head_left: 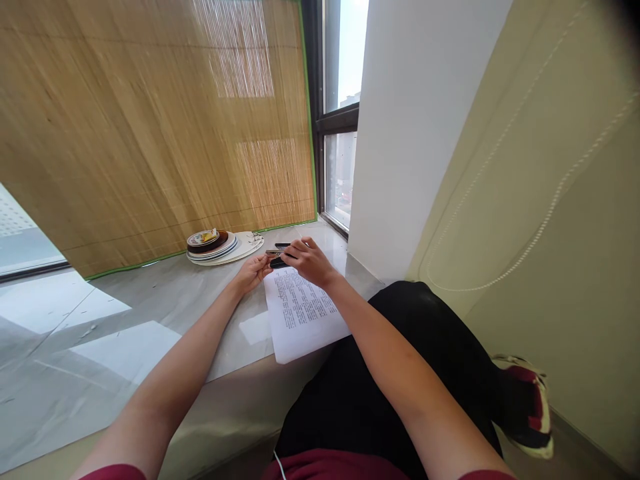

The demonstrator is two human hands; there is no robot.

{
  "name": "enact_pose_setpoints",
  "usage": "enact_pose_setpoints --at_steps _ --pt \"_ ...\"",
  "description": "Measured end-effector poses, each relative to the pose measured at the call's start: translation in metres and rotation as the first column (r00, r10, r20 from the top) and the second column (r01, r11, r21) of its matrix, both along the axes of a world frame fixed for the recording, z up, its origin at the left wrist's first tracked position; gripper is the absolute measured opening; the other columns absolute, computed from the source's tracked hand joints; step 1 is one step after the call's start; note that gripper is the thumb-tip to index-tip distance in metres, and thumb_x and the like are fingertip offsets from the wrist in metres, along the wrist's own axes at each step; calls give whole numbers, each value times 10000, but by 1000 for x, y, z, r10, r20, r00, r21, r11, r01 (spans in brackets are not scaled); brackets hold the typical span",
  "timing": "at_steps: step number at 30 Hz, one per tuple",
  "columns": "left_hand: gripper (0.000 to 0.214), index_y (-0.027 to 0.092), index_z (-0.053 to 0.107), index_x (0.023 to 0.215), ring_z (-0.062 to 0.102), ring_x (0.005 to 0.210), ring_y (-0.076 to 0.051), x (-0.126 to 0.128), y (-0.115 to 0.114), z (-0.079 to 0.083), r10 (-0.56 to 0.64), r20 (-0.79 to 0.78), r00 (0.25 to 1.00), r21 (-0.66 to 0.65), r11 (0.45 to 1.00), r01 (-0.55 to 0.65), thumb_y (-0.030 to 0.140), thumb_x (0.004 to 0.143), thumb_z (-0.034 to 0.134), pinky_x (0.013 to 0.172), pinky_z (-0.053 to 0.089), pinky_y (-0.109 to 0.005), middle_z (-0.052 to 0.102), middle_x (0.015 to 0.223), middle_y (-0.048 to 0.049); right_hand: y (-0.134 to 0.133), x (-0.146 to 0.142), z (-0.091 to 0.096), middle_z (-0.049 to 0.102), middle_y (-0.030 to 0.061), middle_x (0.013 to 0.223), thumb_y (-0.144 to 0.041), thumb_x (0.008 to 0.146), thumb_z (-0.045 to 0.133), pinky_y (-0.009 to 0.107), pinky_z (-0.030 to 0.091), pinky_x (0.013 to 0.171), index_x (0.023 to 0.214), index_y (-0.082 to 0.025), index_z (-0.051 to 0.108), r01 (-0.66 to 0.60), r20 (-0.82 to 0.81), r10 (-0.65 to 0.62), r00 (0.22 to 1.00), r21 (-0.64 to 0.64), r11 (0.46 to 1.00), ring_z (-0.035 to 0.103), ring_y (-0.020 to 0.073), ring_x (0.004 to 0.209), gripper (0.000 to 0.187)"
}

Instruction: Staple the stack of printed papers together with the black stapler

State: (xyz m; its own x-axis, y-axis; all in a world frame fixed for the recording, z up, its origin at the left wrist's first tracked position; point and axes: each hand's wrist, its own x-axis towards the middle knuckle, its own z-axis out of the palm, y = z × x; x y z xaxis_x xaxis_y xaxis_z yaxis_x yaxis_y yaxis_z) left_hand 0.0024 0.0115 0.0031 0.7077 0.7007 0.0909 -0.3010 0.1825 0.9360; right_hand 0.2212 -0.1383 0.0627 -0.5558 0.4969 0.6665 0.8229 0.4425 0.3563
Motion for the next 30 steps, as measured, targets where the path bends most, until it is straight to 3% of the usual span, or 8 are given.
enact_pose_setpoints --at_steps 5,10,15,18,20,21,26,30 --pt "308 102 767 1099 679 642 -94 0 2 0 11 -16 1000 -10 1000 -11 272 866 876 586 577 -175 769 983 -104 1 -2 0 737 86 1146 -52 1072 416 422 328 1036 1186 -186 724 3 16 -3 1000 0 1000 543 246 1125 354" --pt "307 106 763 1062 645 582 -95 -1 2 0 37 -23 999 -50 998 -38 277 845 897 543 552 -176 732 812 -62 0 -3 1 738 100 1163 -35 1040 462 435 335 1041 1175 -198 736 -9 -56 5 998 -73 997 546 254 1143 346" --pt "229 91 710 928 642 601 -75 2 -2 3 84 -19 996 -64 994 -85 250 878 868 566 567 -136 692 760 -43 -1 -2 4 758 99 1166 -51 973 560 435 374 1036 1184 -217 772 88 -366 -142 920 -162 983 574 265 1174 342" --pt "239 113 685 955 619 584 -56 3 -3 6 141 7 990 -53 989 -140 277 899 850 549 569 -140 702 823 -30 -1 4 8 788 76 1104 -99 869 694 381 464 953 1134 -236 804 179 -619 -421 662 -416 892 648 263 1102 318" --pt "297 128 684 976 596 563 -48 2 -2 7 203 38 978 -25 979 -202 321 866 881 502 544 -143 717 862 -22 -1 9 9 804 56 1085 -122 784 777 321 510 872 1120 -242 818 125 -648 -591 481 -616 778 698 241 1024 360" --pt "339 134 690 980 587 559 -44 1 -2 7 234 56 971 -8 972 -234 343 829 911 479 523 -141 728 889 -22 -1 11 9 810 47 1077 -128 743 812 294 522 838 1117 -242 824 71 -632 -640 436 -685 725 715 230 996 392" --pt "503 137 757 935 585 602 -46 0 -2 5 274 88 958 82 956 -281 432 623 1020 467 481 -144 769 1000 -55 1 9 5 818 14 947 -121 642 875 212 518 683 1067 -205 849 -198 -588 -636 499 -792 577 743 191 881 434" --pt "462 117 783 867 571 597 -54 1 -5 3 258 75 963 149 952 -266 438 625 1012 483 466 -167 772 962 -86 6 2 -5 814 -2 895 -106 611 882 202 499 634 1027 -206 861 -194 -525 -610 593 -829 525 733 179 834 428"
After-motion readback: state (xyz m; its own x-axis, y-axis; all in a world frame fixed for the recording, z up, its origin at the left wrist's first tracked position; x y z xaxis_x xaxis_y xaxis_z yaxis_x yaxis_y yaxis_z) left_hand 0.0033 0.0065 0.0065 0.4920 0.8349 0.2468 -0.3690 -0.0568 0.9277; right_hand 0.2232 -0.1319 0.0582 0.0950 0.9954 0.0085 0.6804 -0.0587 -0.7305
